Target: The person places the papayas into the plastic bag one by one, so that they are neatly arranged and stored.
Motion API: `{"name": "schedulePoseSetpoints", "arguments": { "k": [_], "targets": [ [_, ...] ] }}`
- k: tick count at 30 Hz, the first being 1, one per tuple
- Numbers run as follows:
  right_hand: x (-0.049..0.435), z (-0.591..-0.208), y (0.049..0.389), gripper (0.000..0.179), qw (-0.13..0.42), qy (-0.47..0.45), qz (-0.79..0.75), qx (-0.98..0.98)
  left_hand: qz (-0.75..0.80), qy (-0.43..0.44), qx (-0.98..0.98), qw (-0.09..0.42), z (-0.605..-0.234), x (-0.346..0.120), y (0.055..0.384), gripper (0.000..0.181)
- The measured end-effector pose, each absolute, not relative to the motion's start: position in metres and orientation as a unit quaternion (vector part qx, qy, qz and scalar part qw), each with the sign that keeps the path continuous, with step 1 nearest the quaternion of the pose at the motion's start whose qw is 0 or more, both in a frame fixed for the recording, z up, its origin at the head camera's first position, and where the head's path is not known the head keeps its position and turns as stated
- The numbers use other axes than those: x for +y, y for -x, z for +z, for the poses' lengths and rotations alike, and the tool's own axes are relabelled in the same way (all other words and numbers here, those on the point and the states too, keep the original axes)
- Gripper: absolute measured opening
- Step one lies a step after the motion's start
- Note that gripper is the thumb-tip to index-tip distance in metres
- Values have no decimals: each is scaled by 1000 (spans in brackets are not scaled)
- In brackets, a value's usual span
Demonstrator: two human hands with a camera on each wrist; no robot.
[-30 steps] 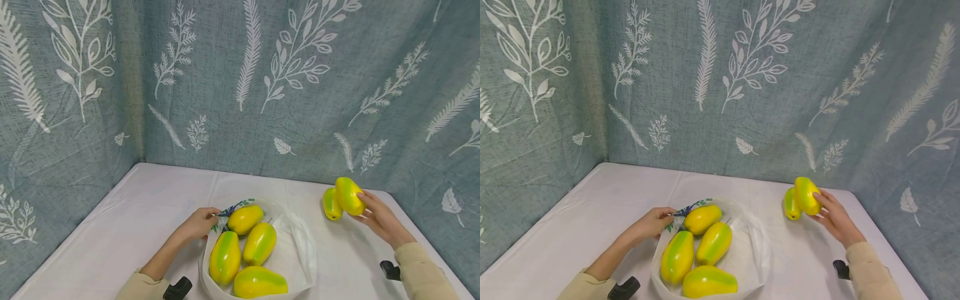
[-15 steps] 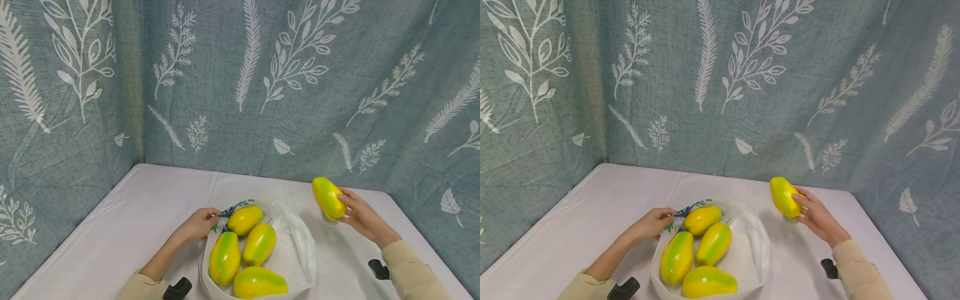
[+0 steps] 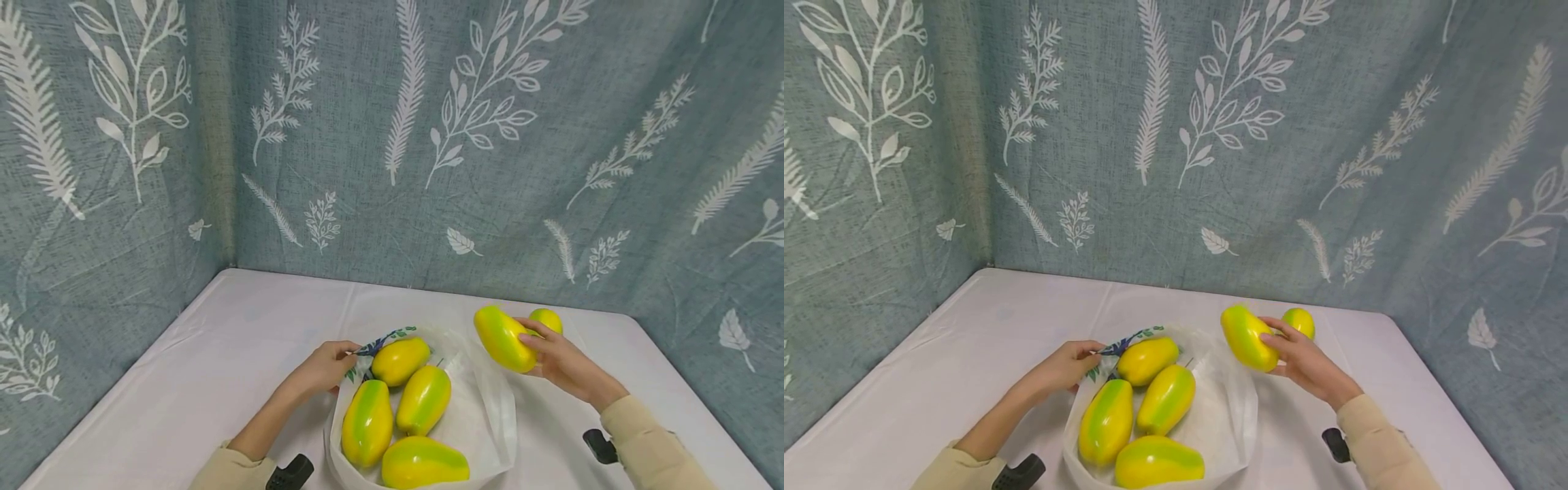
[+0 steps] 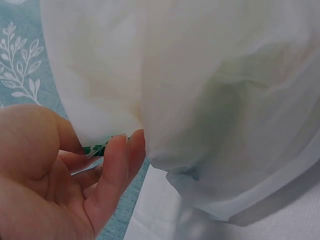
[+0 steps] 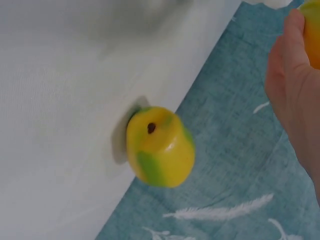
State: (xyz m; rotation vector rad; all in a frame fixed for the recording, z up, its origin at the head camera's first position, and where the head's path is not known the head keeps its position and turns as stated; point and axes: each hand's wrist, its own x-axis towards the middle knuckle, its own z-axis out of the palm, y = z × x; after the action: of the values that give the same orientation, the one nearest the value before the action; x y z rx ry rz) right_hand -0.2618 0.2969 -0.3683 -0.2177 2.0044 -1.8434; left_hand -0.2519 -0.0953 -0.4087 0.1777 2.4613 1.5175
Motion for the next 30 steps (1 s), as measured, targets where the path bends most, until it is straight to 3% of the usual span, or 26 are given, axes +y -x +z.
{"name": "schedulePoseSetpoints", "arguments": {
  "k": [13, 30],
  "targets": [
    [288, -378, 279, 62, 249, 103, -614, 742, 522, -44, 844, 112, -406, -83, 254, 30],
    [272, -387, 280, 62, 240, 99, -523, 812, 524, -41, 844, 109, -407, -80, 256, 28]
  ]
}}
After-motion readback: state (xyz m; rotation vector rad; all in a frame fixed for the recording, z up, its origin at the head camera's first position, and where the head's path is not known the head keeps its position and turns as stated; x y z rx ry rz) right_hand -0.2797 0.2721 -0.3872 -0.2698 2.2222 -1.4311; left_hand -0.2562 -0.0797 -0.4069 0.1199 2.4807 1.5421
